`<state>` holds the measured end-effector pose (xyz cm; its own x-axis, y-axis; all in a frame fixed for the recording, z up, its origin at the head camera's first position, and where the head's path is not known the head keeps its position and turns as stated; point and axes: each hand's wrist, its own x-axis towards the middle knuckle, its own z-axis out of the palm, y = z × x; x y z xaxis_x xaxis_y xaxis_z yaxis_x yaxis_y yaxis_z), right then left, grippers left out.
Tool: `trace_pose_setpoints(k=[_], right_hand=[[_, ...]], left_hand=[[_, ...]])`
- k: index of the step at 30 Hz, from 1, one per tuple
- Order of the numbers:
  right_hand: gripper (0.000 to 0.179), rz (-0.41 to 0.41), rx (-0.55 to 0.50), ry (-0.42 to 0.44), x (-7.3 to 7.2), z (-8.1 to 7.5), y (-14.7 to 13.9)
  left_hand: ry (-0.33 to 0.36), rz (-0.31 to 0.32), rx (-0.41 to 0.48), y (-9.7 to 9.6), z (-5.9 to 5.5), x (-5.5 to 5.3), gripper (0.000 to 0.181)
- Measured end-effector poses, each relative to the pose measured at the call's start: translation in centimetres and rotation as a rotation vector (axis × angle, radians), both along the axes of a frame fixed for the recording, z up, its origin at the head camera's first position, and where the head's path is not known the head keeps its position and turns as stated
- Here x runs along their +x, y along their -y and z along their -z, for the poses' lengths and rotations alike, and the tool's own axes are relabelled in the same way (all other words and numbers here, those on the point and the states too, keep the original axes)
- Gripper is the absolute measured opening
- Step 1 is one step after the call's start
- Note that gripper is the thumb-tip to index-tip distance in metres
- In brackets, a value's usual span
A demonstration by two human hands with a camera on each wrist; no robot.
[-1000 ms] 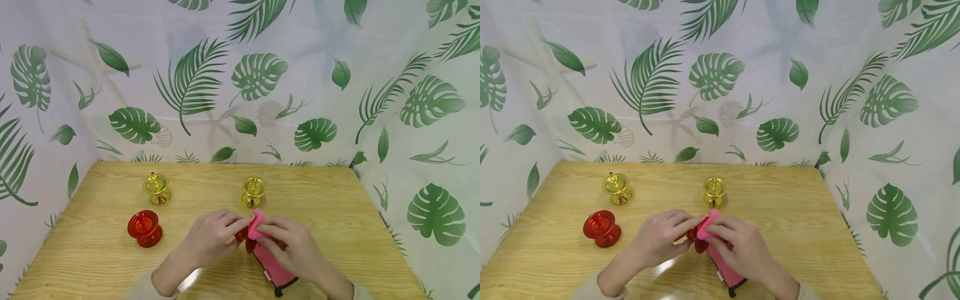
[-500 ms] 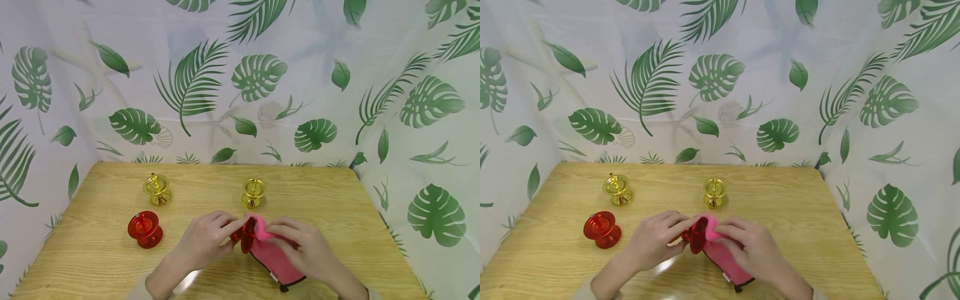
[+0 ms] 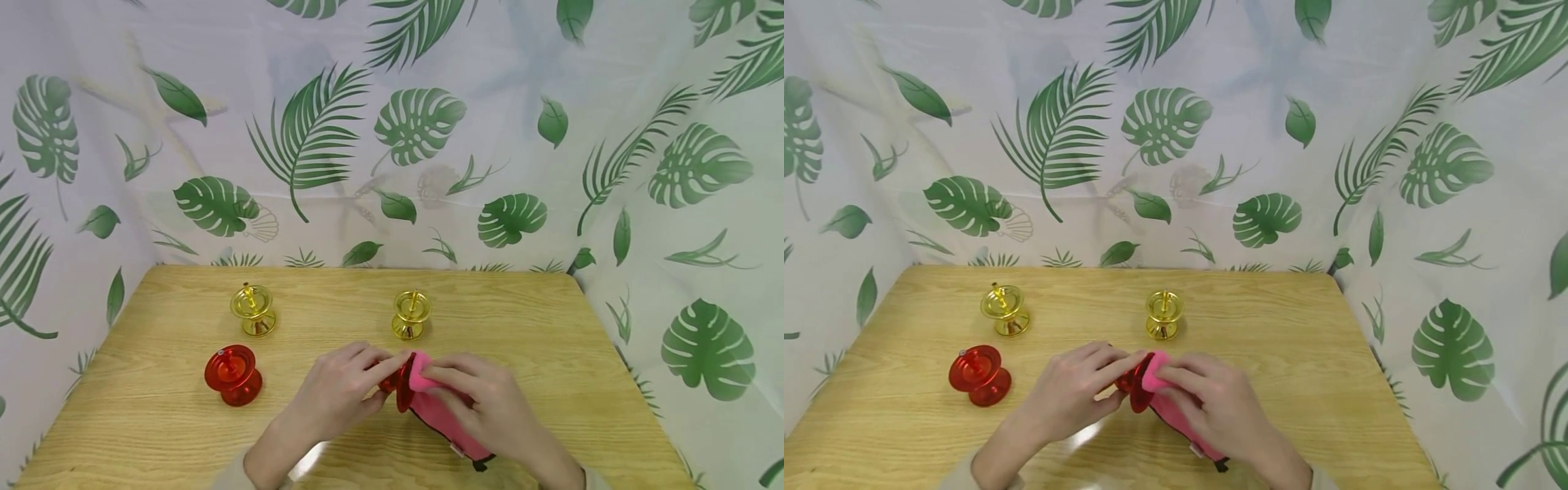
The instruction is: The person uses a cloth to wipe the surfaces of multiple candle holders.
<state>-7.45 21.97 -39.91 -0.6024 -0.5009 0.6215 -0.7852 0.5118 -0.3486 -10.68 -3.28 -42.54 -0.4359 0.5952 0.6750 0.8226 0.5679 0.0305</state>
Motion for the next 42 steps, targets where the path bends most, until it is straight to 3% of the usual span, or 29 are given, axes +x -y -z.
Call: trace_pose_setpoints(k=[6, 12, 16, 22, 25, 29, 35, 37, 40, 42], right_hand=[[0.039, 0.004, -0.007, 0.007, -0.3, 0.3, 1.0], [0.030, 0.023, -0.034, 0.097, -0.4, 0.3, 1.5], [0.020, 0.065, -0.057, 0.212, -0.5, 0.4, 1.5], [0.011, 0.152, -0.122, 0.502, -0.6, 0.2, 1.3], [0.010, 0.154, -0.154, 0.562, -0.7, 0.2, 1.3], [0.013, 0.111, -0.149, 0.477, -0.7, 0.4, 1.4], [0.026, 0.031, -0.058, 0.163, -0.4, 0.8, 1.7], [0.020, -0.003, -0.041, 0.071, -0.4, 0.8, 1.7], [0.015, -0.038, -0.037, -0.018, -0.5, 1.0, 1.7], [0.025, -0.038, -0.037, -0.031, -0.5, 1.0, 1.7]], left_hand=[[-0.012, -0.002, 0.012, -0.3, 0.1, 0.0, 0.066], [-0.037, -0.003, 0.038, -0.3, 0.5, -0.1, 0.065], [-0.062, -0.009, 0.050, -0.3, 0.7, 0.1, 0.058], [-0.128, 0.002, 0.081, -0.4, 0.9, 0.0, 0.052], [-0.132, 0.002, 0.089, -0.3, 1.0, 0.0, 0.052], [-0.124, -0.003, 0.088, -0.3, 1.1, -0.1, 0.053], [-0.070, -0.018, 0.081, 0.1, 1.0, -0.1, 0.059], [-0.051, -0.018, 0.077, 0.3, 0.9, -0.1, 0.061], [-0.019, -0.016, 0.083, 0.4, 0.6, 0.0, 0.063], [-0.008, -0.017, 0.087, 0.5, 0.3, 0.1, 0.062]])
